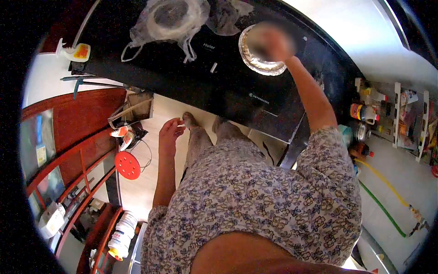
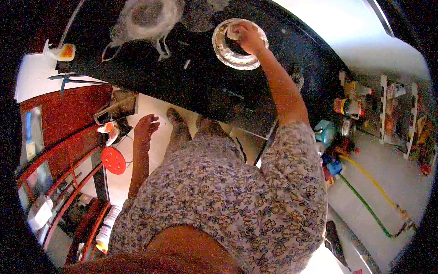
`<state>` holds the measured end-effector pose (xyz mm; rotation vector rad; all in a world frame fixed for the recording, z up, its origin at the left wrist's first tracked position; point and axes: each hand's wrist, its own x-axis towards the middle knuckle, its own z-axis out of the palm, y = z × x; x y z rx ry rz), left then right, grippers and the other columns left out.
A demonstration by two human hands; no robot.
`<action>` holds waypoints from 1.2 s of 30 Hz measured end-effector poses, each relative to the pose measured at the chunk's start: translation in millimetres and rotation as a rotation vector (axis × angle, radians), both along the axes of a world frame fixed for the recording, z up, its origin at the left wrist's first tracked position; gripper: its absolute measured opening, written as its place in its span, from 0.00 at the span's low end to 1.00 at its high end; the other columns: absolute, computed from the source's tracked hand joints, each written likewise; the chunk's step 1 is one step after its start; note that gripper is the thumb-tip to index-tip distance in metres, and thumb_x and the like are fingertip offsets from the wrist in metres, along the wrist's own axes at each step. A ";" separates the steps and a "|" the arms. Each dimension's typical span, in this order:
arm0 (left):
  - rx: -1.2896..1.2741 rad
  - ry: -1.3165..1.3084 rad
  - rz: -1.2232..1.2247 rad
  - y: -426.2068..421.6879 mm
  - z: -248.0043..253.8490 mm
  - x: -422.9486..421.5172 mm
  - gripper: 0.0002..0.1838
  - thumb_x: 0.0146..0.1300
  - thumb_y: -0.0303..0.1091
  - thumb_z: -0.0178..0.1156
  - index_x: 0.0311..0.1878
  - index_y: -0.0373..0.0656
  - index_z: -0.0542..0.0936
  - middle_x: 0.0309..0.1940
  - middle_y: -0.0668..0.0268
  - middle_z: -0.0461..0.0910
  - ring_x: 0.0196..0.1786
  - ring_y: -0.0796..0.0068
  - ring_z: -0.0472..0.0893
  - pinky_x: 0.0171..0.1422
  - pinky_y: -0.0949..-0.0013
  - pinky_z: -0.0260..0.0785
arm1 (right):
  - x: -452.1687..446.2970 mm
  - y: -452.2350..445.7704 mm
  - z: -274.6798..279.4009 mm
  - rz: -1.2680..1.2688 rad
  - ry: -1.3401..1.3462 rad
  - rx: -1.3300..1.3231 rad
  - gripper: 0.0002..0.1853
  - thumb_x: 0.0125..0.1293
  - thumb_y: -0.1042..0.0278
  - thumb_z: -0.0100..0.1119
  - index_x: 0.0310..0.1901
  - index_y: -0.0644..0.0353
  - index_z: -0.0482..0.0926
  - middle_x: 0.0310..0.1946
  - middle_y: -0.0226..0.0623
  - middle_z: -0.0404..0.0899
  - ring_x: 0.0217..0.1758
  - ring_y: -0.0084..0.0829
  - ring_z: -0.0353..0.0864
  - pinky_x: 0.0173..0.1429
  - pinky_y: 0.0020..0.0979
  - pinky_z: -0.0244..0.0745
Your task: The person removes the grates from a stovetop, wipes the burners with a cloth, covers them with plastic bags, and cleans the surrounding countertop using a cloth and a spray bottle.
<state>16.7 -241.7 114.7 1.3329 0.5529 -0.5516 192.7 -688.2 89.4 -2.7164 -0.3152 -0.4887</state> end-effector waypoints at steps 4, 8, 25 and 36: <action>0.003 0.009 0.002 5.6 -3.3 -3.6 0.13 0.64 0.34 0.49 0.48 0.38 0.73 0.39 0.62 0.77 0.37 0.76 0.77 0.42 0.75 0.68 | 26.3 -48.7 -17.3 -0.263 0.163 0.541 0.15 0.48 0.75 0.59 0.42 0.56 0.77 0.41 0.37 0.77 0.48 0.37 0.75 0.52 0.32 0.70; -0.029 -0.019 0.033 11.8 -6.0 -6.3 0.13 0.64 0.34 0.49 0.48 0.38 0.73 0.39 0.62 0.78 0.36 0.77 0.77 0.42 0.75 0.68 | -16.1 -59.3 18.2 -0.275 0.038 0.295 0.16 0.51 0.73 0.58 0.45 0.55 0.77 0.38 0.40 0.78 0.43 0.33 0.78 0.47 0.32 0.72; -0.009 -0.011 0.034 -4.1 1.2 0.9 0.13 0.64 0.35 0.50 0.47 0.38 0.73 0.39 0.63 0.78 0.36 0.77 0.77 0.42 0.74 0.69 | 13.2 -8.2 30.6 -0.297 -0.255 0.447 0.12 0.47 0.71 0.59 0.36 0.58 0.79 0.36 0.45 0.76 0.38 0.45 0.75 0.43 0.39 0.72; -0.043 -0.012 0.048 0.7 -13.4 -9.3 0.17 0.62 0.37 0.52 0.49 0.35 0.71 0.41 0.59 0.77 0.38 0.72 0.78 0.43 0.73 0.69 | -12.6 -11.3 17.8 0.117 0.144 0.239 0.14 0.45 0.79 0.50 0.34 0.56 0.80 0.34 0.41 0.78 0.41 0.43 0.75 0.49 0.35 0.70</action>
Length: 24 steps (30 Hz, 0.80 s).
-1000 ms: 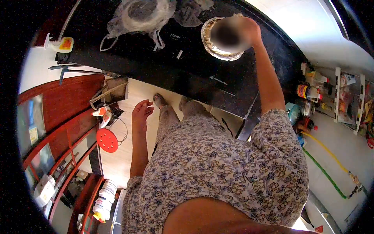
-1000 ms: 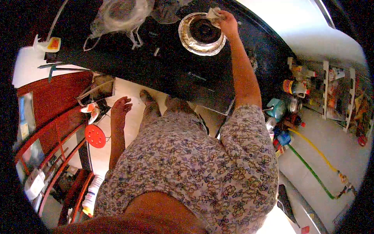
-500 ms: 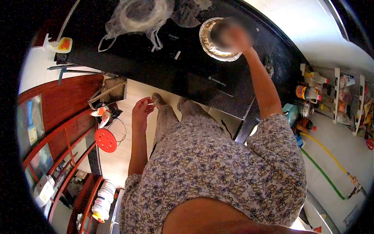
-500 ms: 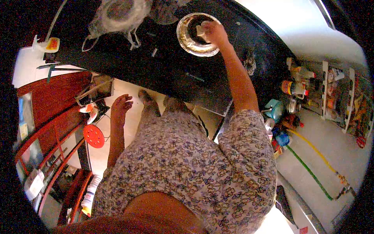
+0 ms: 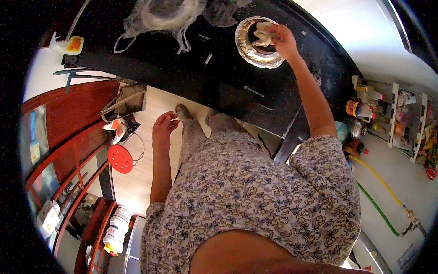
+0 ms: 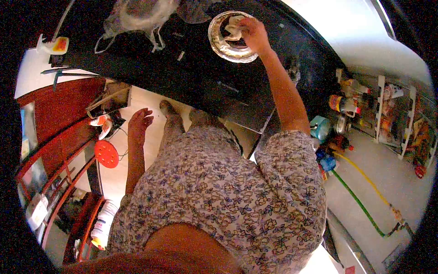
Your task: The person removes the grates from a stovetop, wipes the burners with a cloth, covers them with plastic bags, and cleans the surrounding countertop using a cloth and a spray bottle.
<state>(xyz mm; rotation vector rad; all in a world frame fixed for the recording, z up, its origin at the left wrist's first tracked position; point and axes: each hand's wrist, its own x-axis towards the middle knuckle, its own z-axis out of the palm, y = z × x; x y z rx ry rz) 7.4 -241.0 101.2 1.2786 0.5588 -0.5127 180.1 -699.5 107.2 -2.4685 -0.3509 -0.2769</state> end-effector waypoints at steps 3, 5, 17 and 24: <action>-0.007 0.003 -0.026 0.0 -6.3 2.1 0.18 0.62 0.38 0.53 0.50 0.35 0.71 0.42 0.58 0.77 0.38 0.70 0.78 0.43 0.72 0.70 | -0.7 -16.8 -15.2 0.216 0.151 -0.169 0.14 0.45 0.80 0.52 0.36 0.58 0.79 0.34 0.39 0.79 0.40 0.39 0.77 0.49 0.31 0.71; -0.018 0.002 -0.023 -2.5 -3.7 3.6 0.16 0.63 0.37 0.52 0.49 0.36 0.71 0.42 0.60 0.77 0.37 0.73 0.77 0.42 0.73 0.69 | 0.5 -30.8 -6.9 -0.077 0.125 0.265 0.14 0.50 0.80 0.50 0.39 0.60 0.78 0.38 0.34 0.78 0.42 0.29 0.75 0.49 0.27 0.69; -0.068 -0.020 -0.099 -30.8 2.9 22.6 0.13 0.62 0.34 0.52 0.46 0.38 0.74 0.39 0.63 0.78 0.36 0.77 0.77 0.43 0.74 0.68 | -40.6 -35.2 -11.0 -0.216 -0.086 -0.042 0.14 0.48 0.78 0.51 0.38 0.59 0.79 0.40 0.40 0.78 0.40 0.40 0.78 0.47 0.34 0.73; 0.014 0.022 -0.189 -38.8 -5.2 26.1 0.14 0.61 0.34 0.53 0.48 0.39 0.73 0.40 0.62 0.78 0.36 0.76 0.77 0.41 0.75 0.68 | -50.8 -36.0 18.0 -0.500 -0.129 0.511 0.14 0.47 0.78 0.52 0.39 0.63 0.78 0.37 0.36 0.78 0.37 0.29 0.78 0.45 0.26 0.72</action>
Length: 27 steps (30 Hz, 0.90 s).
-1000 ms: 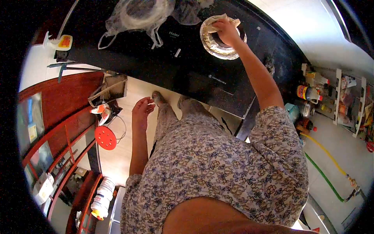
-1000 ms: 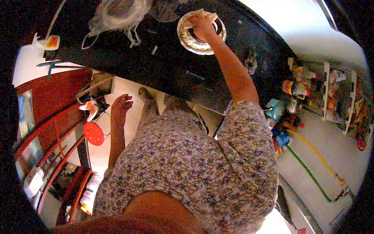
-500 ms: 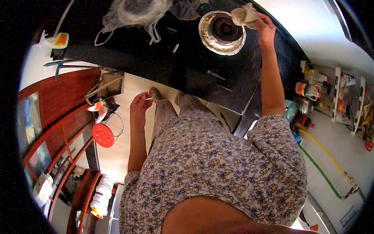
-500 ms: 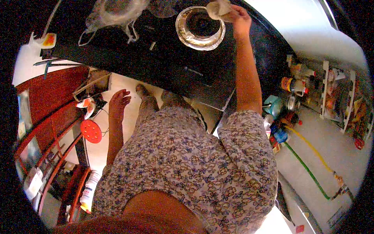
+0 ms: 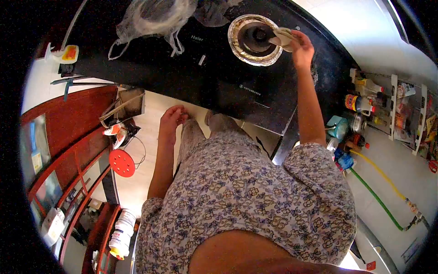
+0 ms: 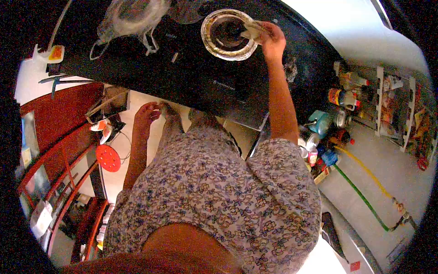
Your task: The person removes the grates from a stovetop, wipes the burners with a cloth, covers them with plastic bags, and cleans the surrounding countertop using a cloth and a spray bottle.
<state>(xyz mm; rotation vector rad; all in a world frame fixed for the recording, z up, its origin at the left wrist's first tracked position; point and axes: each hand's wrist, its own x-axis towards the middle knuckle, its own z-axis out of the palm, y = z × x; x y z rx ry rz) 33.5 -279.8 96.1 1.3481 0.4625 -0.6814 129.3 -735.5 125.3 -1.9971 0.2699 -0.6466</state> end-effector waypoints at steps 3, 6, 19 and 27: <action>0.012 -0.108 -0.106 -19.0 9.6 16.6 0.15 0.61 0.33 0.53 0.50 0.40 0.72 0.40 0.62 0.78 0.36 0.76 0.77 0.41 0.74 0.68 | -17.9 3.7 22.9 -0.135 0.015 0.326 0.15 0.49 0.77 0.49 0.41 0.65 0.77 0.38 0.36 0.77 0.41 0.28 0.76 0.49 0.26 0.69; 0.026 -0.289 -0.206 -76.5 4.7 59.6 0.18 0.60 0.34 0.53 0.54 0.41 0.70 0.39 0.61 0.78 0.35 0.75 0.77 0.42 0.73 0.68 | -46.7 13.9 27.7 -0.351 0.194 0.259 0.15 0.52 0.69 0.47 0.40 0.66 0.77 0.36 0.36 0.77 0.39 0.28 0.75 0.46 0.27 0.69; 0.656 -1.049 -0.542 -237.8 -70.8 209.6 0.14 0.54 0.37 0.57 0.42 0.40 0.77 0.35 0.57 0.79 0.39 0.55 0.78 0.43 0.56 0.70 | -134.3 53.8 -52.3 -0.218 0.353 -0.435 0.15 0.57 0.62 0.54 0.42 0.63 0.77 0.38 0.44 0.77 0.39 0.40 0.77 0.46 0.32 0.71; 0.514 -0.855 -0.561 -261.9 -43.7 225.6 0.07 0.48 0.33 0.56 0.26 0.40 0.79 0.15 0.59 0.77 0.21 0.62 0.79 0.34 0.61 0.71 | -86.2 49.2 -51.6 -0.250 0.437 0.293 0.15 0.59 0.62 0.54 0.44 0.64 0.76 0.35 0.40 0.79 0.37 0.29 0.78 0.43 0.28 0.71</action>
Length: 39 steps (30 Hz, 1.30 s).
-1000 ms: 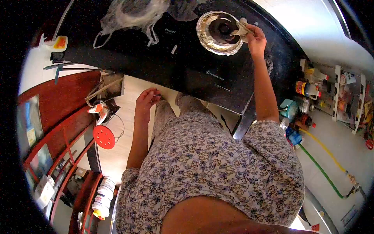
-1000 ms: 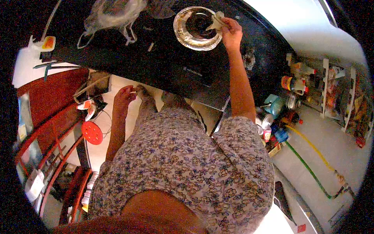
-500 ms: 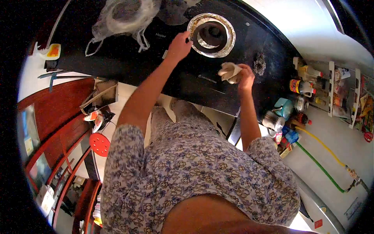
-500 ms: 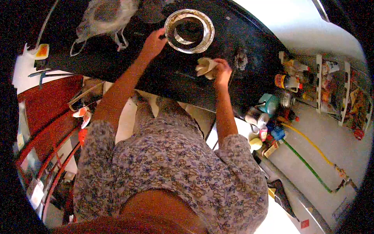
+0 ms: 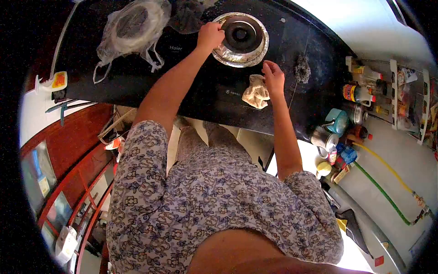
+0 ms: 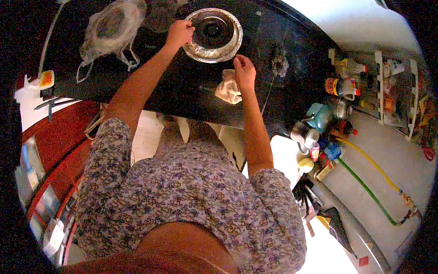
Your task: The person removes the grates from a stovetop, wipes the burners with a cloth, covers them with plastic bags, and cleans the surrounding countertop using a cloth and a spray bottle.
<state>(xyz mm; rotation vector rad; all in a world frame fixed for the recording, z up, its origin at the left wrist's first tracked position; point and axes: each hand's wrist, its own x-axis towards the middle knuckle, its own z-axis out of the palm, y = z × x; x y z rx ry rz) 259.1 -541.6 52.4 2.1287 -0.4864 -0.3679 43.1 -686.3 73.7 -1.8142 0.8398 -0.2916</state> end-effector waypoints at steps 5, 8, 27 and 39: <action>0.044 0.120 0.041 -4.3 19.7 -2.5 0.08 0.50 0.32 0.58 0.28 0.37 0.78 0.14 0.61 0.77 0.15 0.72 0.77 0.22 0.69 0.71 | -4.2 -4.6 -27.6 -0.018 0.028 0.070 0.14 0.59 0.63 0.55 0.42 0.64 0.77 0.30 0.35 0.80 0.32 0.22 0.76 0.37 0.25 0.71; -0.017 0.208 0.094 -4.6 20.1 -0.5 0.08 0.49 0.32 0.58 0.28 0.36 0.78 0.14 0.60 0.77 0.15 0.73 0.77 0.21 0.69 0.71 | -1.9 -1.6 -10.6 -0.065 0.057 0.269 0.13 0.60 0.65 0.55 0.43 0.65 0.76 0.29 0.33 0.79 0.29 0.22 0.77 0.32 0.23 0.72; -0.107 0.299 0.107 -0.8 -1.6 -10.8 0.08 0.55 0.31 0.57 0.32 0.34 0.76 0.17 0.59 0.77 0.15 0.72 0.77 0.18 0.71 0.73 | 88.5 -29.5 -34.9 -0.059 -0.035 0.030 0.11 0.54 0.72 0.58 0.37 0.70 0.75 0.25 0.42 0.79 0.23 0.28 0.81 0.25 0.27 0.78; -0.357 0.373 0.164 176.9 10.2 -159.8 0.11 0.59 0.41 0.53 0.35 0.44 0.76 0.23 0.66 0.77 0.23 0.78 0.75 0.24 0.73 0.69 | 37.4 24.6 38.3 0.074 -0.136 0.266 0.14 0.59 0.70 0.57 0.46 0.63 0.73 0.32 0.33 0.76 0.27 0.21 0.72 0.27 0.20 0.69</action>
